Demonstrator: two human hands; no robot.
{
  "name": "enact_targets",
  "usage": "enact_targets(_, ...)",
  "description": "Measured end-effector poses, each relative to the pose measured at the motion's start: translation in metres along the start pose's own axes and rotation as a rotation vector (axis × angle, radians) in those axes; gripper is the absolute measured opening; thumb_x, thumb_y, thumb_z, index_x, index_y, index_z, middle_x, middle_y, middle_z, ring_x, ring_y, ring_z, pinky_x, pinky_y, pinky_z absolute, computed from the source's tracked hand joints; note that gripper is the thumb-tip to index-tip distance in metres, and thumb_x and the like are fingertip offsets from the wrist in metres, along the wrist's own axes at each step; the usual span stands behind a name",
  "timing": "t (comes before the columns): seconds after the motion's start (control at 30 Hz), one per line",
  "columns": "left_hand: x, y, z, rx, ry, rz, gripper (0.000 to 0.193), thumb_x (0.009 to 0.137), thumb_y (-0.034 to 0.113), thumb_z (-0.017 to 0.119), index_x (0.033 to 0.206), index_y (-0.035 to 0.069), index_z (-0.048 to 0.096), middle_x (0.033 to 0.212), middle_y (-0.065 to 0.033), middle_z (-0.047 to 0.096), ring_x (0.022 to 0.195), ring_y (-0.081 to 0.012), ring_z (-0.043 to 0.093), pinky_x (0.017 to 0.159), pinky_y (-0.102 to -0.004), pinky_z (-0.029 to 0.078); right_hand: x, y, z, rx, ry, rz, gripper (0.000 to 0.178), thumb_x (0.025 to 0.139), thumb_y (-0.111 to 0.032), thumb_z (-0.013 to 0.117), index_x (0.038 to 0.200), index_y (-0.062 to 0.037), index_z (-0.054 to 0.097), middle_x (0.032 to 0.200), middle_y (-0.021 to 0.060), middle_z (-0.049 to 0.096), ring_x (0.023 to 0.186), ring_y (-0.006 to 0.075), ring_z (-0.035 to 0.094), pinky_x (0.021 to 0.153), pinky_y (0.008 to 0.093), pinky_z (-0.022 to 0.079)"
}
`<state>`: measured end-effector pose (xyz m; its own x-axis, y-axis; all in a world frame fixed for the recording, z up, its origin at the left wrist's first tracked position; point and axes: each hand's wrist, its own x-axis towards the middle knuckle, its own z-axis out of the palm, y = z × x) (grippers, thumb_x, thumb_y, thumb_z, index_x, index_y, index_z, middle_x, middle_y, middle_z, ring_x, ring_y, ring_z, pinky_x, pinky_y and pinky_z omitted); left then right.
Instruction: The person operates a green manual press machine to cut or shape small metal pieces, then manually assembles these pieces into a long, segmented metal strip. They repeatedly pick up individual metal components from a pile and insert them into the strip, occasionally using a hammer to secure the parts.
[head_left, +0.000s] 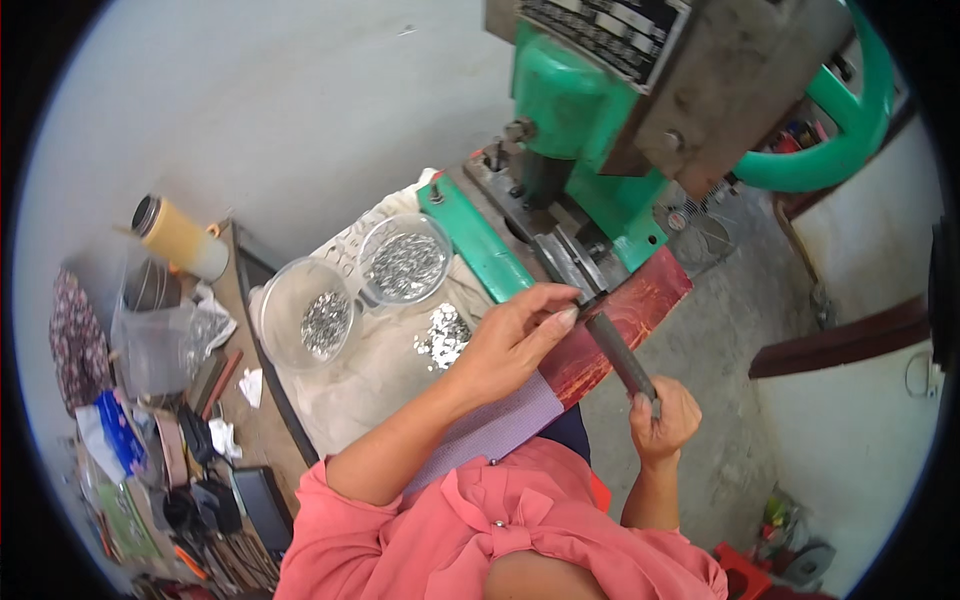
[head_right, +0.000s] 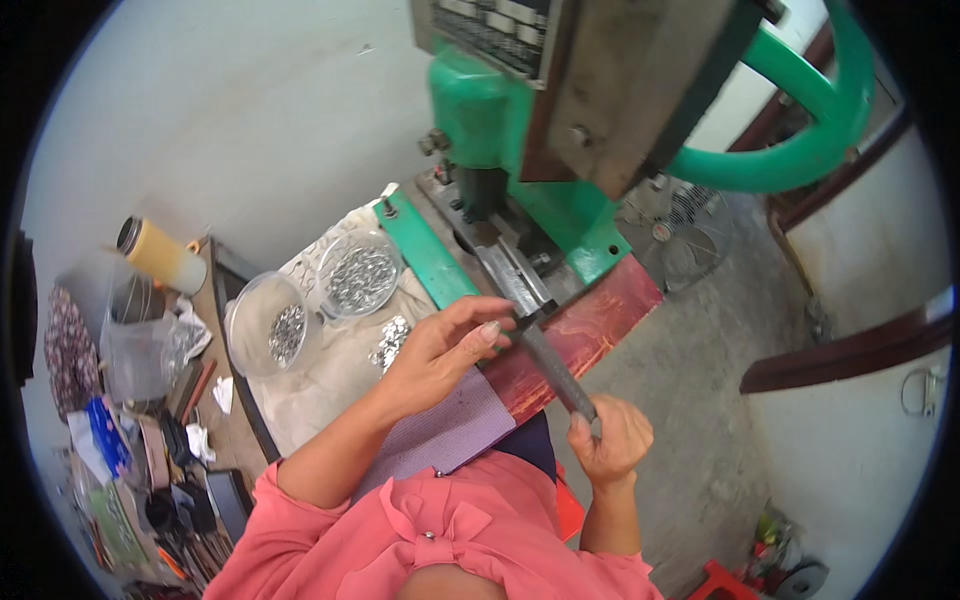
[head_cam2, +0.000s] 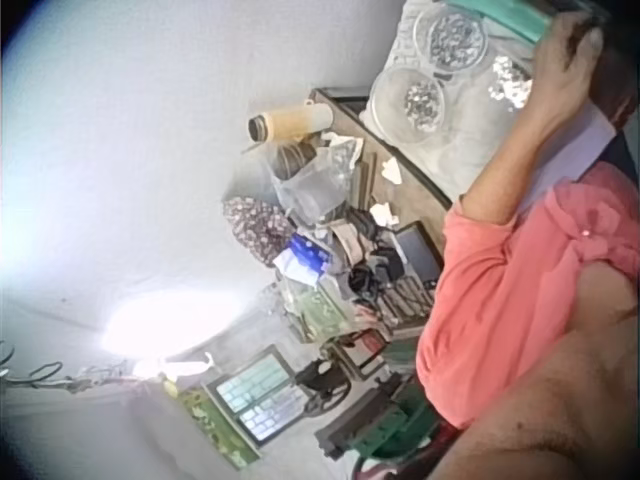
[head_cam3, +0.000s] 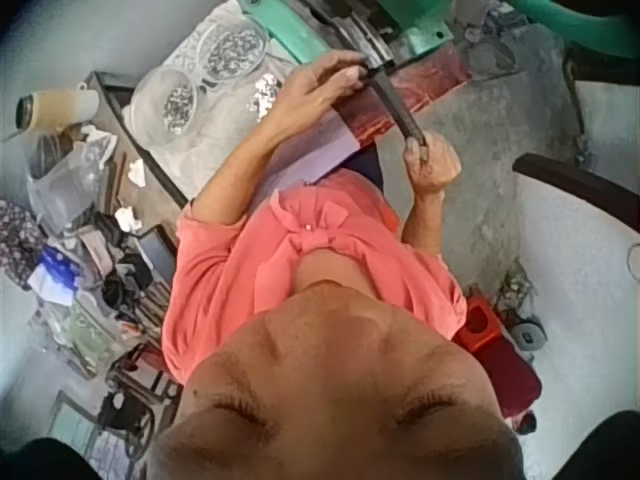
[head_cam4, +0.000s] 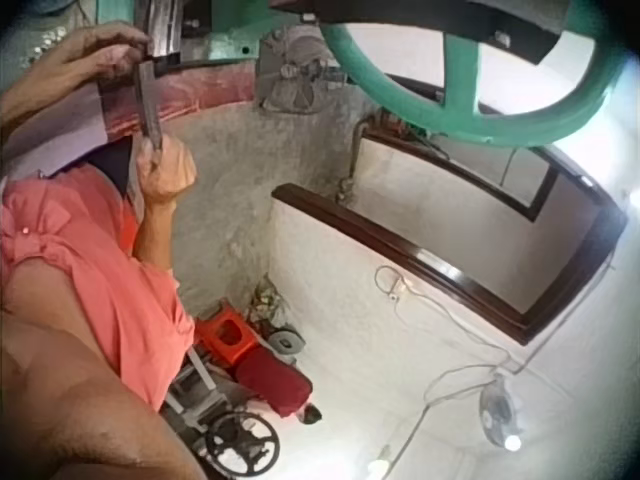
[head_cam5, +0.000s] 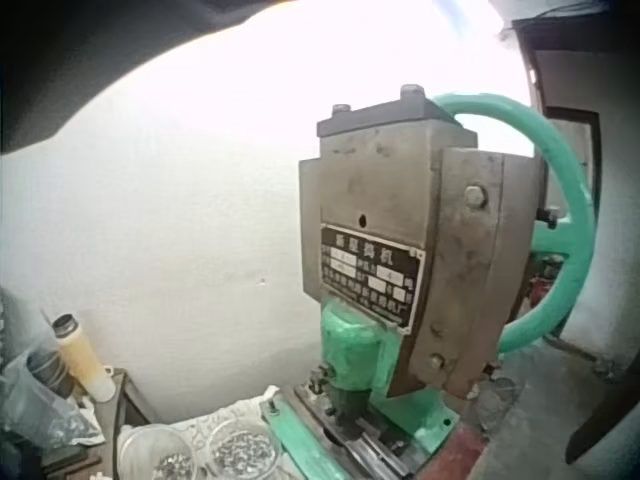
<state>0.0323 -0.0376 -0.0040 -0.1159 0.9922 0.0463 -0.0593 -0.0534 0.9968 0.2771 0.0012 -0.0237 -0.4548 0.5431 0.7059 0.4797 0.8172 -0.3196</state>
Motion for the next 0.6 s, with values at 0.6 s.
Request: enact_targets(0.6,-0.106,0.070,-0.162,0.308,0.442,-0.018,0.028,0.090,0.002,0.069,0.118,-0.002,0.070,0.110,-0.0056,0.071,0.097,-0.0114,0.065,0.087,-0.0260,0.052,0.140,-0.138,0.179,1.522,-0.464,0.478,0.026,0.095,-0.004,0.067,0.116,0.0075,0.058,0.106,0.0101,0.068,0.096,0.0154,0.067,0.085,0.0279,0.056)
